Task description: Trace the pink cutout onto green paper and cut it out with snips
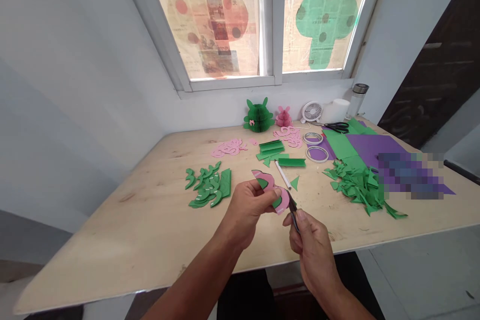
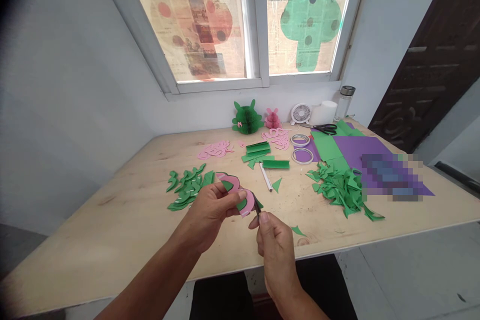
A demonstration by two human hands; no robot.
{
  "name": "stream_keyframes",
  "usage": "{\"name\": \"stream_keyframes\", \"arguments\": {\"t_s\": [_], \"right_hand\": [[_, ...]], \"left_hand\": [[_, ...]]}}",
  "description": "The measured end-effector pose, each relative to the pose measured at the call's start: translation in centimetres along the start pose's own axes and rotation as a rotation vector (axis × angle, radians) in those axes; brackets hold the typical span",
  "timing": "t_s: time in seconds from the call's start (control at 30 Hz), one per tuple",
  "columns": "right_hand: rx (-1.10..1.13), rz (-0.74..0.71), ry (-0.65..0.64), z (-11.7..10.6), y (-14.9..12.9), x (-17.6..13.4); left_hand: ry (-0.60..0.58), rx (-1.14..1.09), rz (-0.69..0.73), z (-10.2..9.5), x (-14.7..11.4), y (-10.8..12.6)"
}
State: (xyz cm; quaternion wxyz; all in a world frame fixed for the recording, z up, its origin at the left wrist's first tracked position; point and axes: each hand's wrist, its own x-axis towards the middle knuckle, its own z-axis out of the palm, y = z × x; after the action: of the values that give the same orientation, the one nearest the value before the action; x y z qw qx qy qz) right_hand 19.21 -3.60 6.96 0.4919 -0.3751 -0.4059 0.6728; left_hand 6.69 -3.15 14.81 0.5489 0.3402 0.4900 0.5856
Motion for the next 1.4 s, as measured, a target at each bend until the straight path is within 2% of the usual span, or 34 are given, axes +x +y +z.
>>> {"name": "stream_keyframes", "arguments": {"t_s": [0.37,0.67,1.4], "right_hand": [[-0.024,-0.006,0.028,-0.12,0.37,0.05],[0.002,0.021,-0.034,-0.29,-0.06,-0.11],[-0.098,-0.041,0.005,-0.55,0.21,0.43]], "left_hand": [[-0.018,0.004,-0.007,0.24,-0.11,0.29],[-0.071,0.028,-0.004,-0.31,0.09,0.11],[-0.018,0.066,0.015,-0.13,0.36,-0.06]]}}
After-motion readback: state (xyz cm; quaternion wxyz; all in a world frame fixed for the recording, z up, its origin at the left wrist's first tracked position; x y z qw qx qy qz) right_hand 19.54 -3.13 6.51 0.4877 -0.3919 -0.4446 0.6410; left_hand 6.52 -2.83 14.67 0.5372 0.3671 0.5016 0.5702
